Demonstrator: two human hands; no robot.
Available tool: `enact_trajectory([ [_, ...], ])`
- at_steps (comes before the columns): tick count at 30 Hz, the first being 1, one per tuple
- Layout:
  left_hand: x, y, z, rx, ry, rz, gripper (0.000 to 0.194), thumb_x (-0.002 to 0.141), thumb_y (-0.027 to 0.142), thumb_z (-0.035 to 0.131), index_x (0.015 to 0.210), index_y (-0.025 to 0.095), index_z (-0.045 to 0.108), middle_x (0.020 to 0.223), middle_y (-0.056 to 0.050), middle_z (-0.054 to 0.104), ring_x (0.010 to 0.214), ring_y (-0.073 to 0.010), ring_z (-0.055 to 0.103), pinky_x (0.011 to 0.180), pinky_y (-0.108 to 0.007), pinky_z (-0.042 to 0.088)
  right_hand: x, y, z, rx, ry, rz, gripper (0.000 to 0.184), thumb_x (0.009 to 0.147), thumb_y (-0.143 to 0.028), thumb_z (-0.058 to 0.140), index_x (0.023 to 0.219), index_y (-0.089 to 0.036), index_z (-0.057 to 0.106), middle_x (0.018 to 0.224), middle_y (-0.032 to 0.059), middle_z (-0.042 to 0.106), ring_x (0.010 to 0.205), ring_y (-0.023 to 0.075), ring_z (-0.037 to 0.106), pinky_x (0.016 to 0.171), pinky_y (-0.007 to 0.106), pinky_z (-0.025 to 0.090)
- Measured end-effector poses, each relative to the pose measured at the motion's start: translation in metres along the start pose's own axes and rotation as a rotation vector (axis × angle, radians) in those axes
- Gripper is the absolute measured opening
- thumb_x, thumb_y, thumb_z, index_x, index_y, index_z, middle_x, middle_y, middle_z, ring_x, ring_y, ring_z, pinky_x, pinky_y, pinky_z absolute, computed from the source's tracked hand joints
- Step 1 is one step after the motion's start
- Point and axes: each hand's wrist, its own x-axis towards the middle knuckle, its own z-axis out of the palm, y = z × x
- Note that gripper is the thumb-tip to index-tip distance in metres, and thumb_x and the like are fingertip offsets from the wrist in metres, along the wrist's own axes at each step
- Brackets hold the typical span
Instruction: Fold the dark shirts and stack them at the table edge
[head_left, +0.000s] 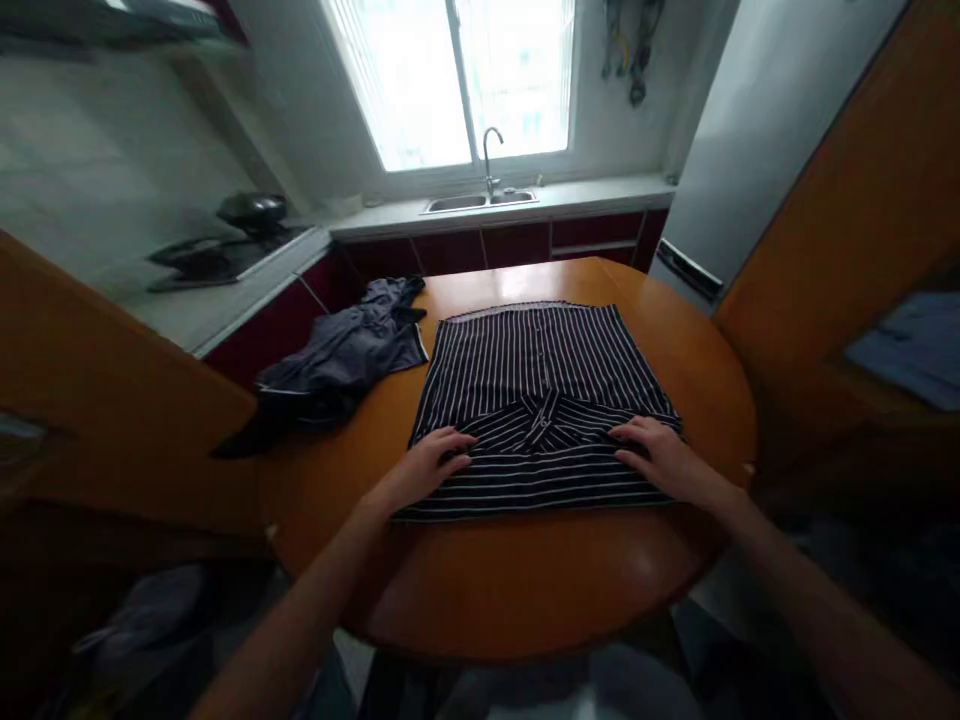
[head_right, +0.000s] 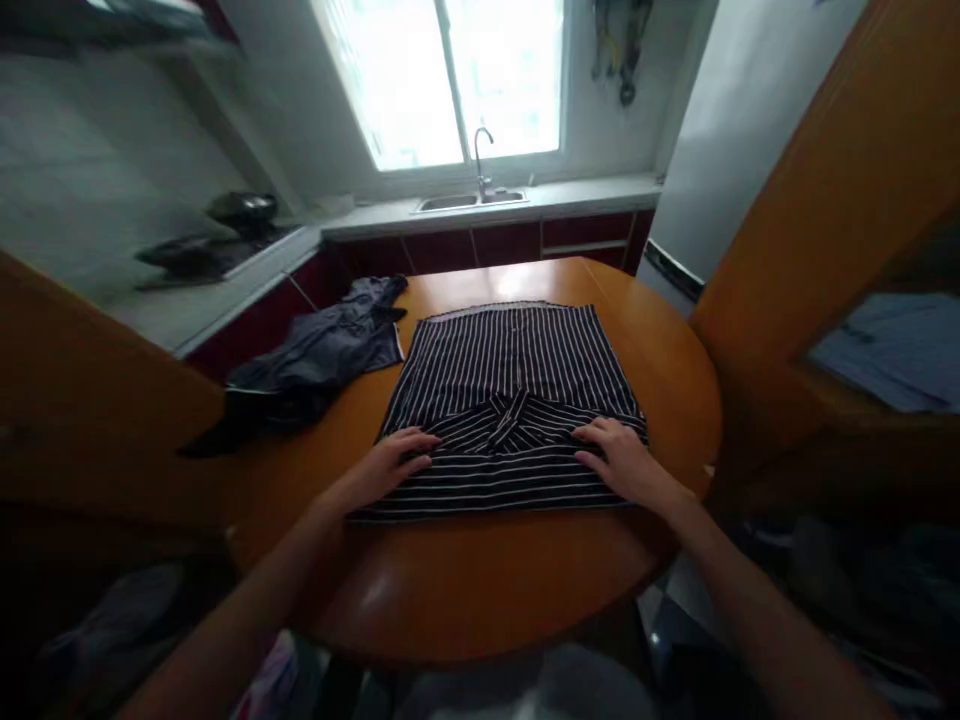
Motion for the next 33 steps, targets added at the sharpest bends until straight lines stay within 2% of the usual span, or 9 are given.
enact_trajectory([
  [5, 0.010, 0.002, 0.004, 0.071, 0.020, 0.085, 0.023, 0.094, 0.042, 0.064, 0.106, 0.023, 0.070, 0.113, -0.007, 0.060, 0.108, -0.0234, 0.058, 0.101, -0.040, 0.047, 0.000, 0.003, -0.002, -0.014, -0.013, -0.019, 0.011, 0.096, -0.031, 0.062, 0.101, -0.024, 0.069, 0.108, 0.0084, 0.064, 0.105, 0.0263, 0.057, 0.096, 0.046, 0.044],
  [7, 0.012, 0.003, 0.005, 0.069, -0.002, 0.117, 0.020, 0.094, 0.041, 0.064, 0.101, 0.022, 0.069, 0.112, -0.006, 0.062, 0.107, -0.0230, 0.058, 0.099, -0.039, 0.048, 0.001, 0.002, -0.004, 0.012, -0.016, -0.023, 0.010, 0.096, -0.029, 0.060, 0.094, -0.023, 0.067, 0.107, 0.0082, 0.065, 0.104, 0.0254, 0.058, 0.095, 0.045, 0.044],
  [12, 0.014, 0.002, 0.007, 0.008, -0.061, 0.112, 0.021, 0.098, 0.037, 0.061, 0.110, 0.022, 0.069, 0.104, -0.004, 0.069, 0.097, -0.0199, 0.063, 0.089, -0.033, 0.050, 0.004, 0.002, -0.005, 0.148, -0.089, -0.017, 0.013, 0.096, -0.030, 0.058, 0.100, -0.022, 0.068, 0.101, 0.0067, 0.070, 0.096, 0.0226, 0.062, 0.090, 0.038, 0.047],
  [16, 0.017, 0.002, 0.008, 0.014, -0.052, 0.133, 0.020, 0.098, 0.035, 0.061, 0.099, 0.020, 0.074, 0.092, -0.004, 0.069, 0.086, -0.0178, 0.065, 0.080, -0.029, 0.050, 0.008, 0.004, -0.005, 0.222, -0.123, 0.014, 0.019, 0.098, -0.034, 0.055, 0.096, -0.021, 0.069, 0.097, 0.0052, 0.072, 0.090, 0.0213, 0.064, 0.085, 0.035, 0.049],
  [21, 0.026, 0.008, -0.008, 0.024, 0.005, 0.175, 0.022, 0.099, 0.035, 0.060, 0.095, 0.019, 0.074, 0.089, -0.003, 0.067, 0.082, -0.0157, 0.064, 0.076, -0.026, 0.049, 0.020, 0.000, -0.020, 0.251, -0.083, 0.005, 0.022, 0.097, -0.036, 0.054, 0.093, -0.021, 0.069, 0.093, 0.0044, 0.072, 0.087, 0.0200, 0.065, 0.082, 0.032, 0.049],
  [27, 0.062, 0.007, -0.037, 0.081, 0.095, 0.221, 0.023, 0.098, 0.036, 0.060, 0.095, 0.019, 0.075, 0.088, -0.003, 0.068, 0.080, -0.0155, 0.063, 0.075, -0.026, 0.048, 0.056, 0.008, -0.045, 0.206, -0.032, 0.011, 0.021, 0.094, -0.036, 0.055, 0.092, -0.021, 0.071, 0.091, 0.0045, 0.072, 0.085, 0.0200, 0.064, 0.081, 0.032, 0.048],
  [30, 0.090, -0.008, -0.045, 0.092, 0.087, 0.200, 0.023, 0.096, 0.037, 0.061, 0.091, 0.019, 0.075, 0.087, -0.003, 0.070, 0.080, -0.0165, 0.064, 0.077, -0.027, 0.047, 0.085, 0.026, -0.044, 0.194, -0.043, 0.025, 0.023, 0.092, -0.036, 0.055, 0.089, -0.020, 0.071, 0.088, 0.0051, 0.072, 0.082, 0.0202, 0.064, 0.079, 0.032, 0.047],
  [33, 0.116, -0.030, -0.043, 0.069, 0.022, 0.112, 0.024, 0.092, 0.039, 0.063, 0.087, 0.019, 0.075, 0.086, -0.003, 0.073, 0.081, -0.0181, 0.065, 0.078, -0.028, 0.047, 0.111, 0.044, -0.035, 0.201, -0.091, 0.069, 0.023, 0.089, -0.037, 0.057, 0.084, -0.018, 0.070, 0.082, 0.0051, 0.070, 0.079, 0.0200, 0.062, 0.075, 0.032, 0.046],
])
